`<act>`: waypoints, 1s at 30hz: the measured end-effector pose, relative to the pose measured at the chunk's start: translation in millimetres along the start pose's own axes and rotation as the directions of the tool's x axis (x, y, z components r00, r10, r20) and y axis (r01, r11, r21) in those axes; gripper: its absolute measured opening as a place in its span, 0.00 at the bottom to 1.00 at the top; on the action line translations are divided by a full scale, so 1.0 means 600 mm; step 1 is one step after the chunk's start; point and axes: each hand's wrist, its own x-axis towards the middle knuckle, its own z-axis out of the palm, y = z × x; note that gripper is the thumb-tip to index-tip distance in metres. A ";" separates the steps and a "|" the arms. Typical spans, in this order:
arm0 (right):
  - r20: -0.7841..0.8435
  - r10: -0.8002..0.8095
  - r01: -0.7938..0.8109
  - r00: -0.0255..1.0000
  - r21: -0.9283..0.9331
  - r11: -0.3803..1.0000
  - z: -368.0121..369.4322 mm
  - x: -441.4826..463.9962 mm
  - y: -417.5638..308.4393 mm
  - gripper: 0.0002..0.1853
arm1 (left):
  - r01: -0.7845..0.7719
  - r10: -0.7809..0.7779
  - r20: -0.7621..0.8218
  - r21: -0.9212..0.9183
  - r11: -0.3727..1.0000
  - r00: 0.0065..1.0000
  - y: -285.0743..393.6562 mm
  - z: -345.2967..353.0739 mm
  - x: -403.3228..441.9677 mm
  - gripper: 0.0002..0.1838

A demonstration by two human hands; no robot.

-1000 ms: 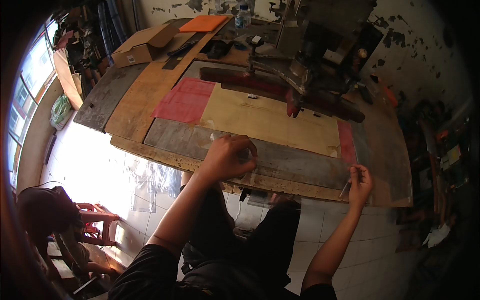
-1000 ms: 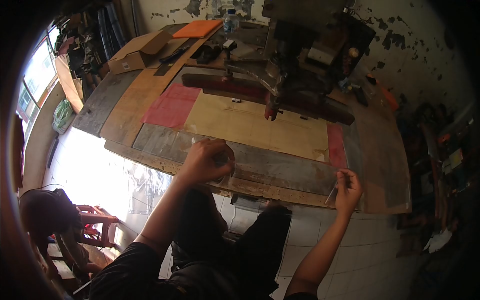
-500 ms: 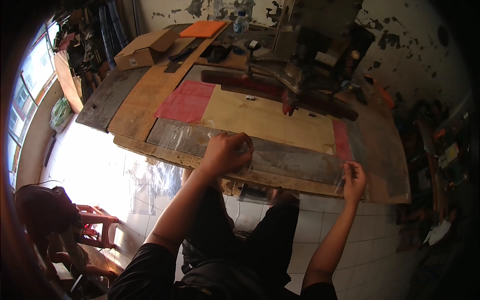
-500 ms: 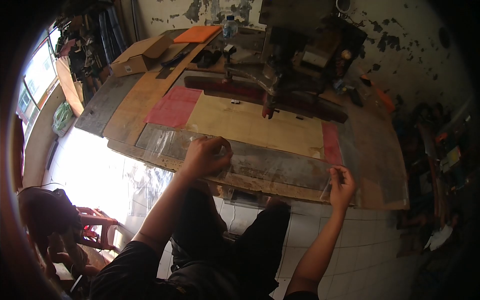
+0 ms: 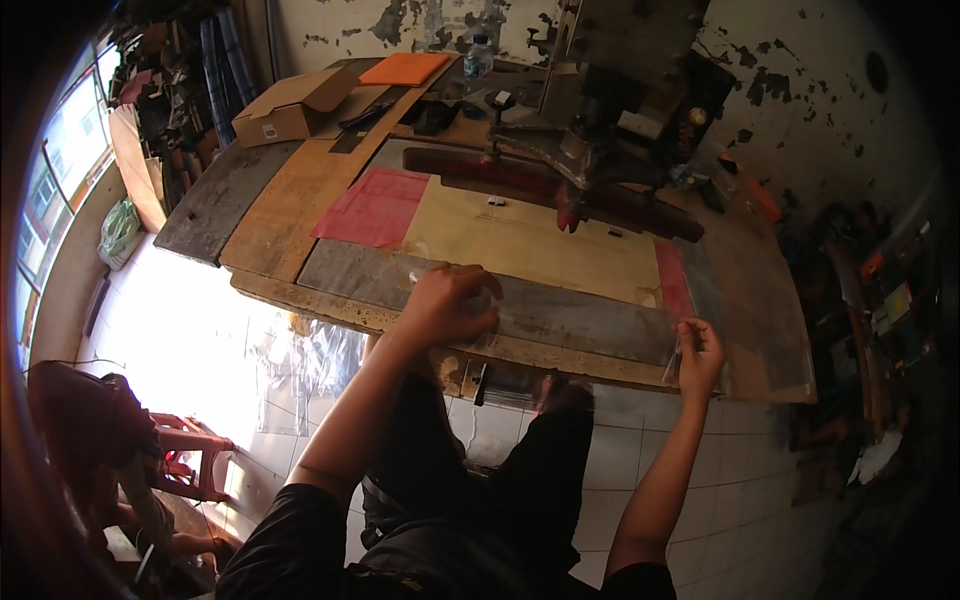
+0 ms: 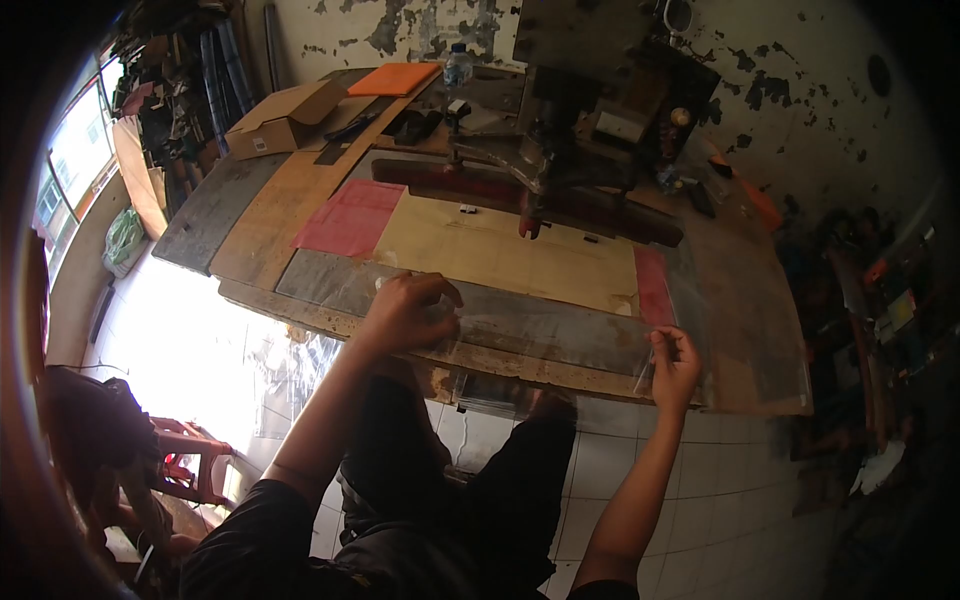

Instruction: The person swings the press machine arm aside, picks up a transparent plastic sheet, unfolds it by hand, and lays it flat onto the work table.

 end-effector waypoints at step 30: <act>-0.022 -0.974 0.835 0.224 -0.512 0.204 -0.036 -0.012 -0.313 0.07 | 0.957 0.668 0.702 -0.286 -0.053 0.247 0.186 0.066 -0.222 0.48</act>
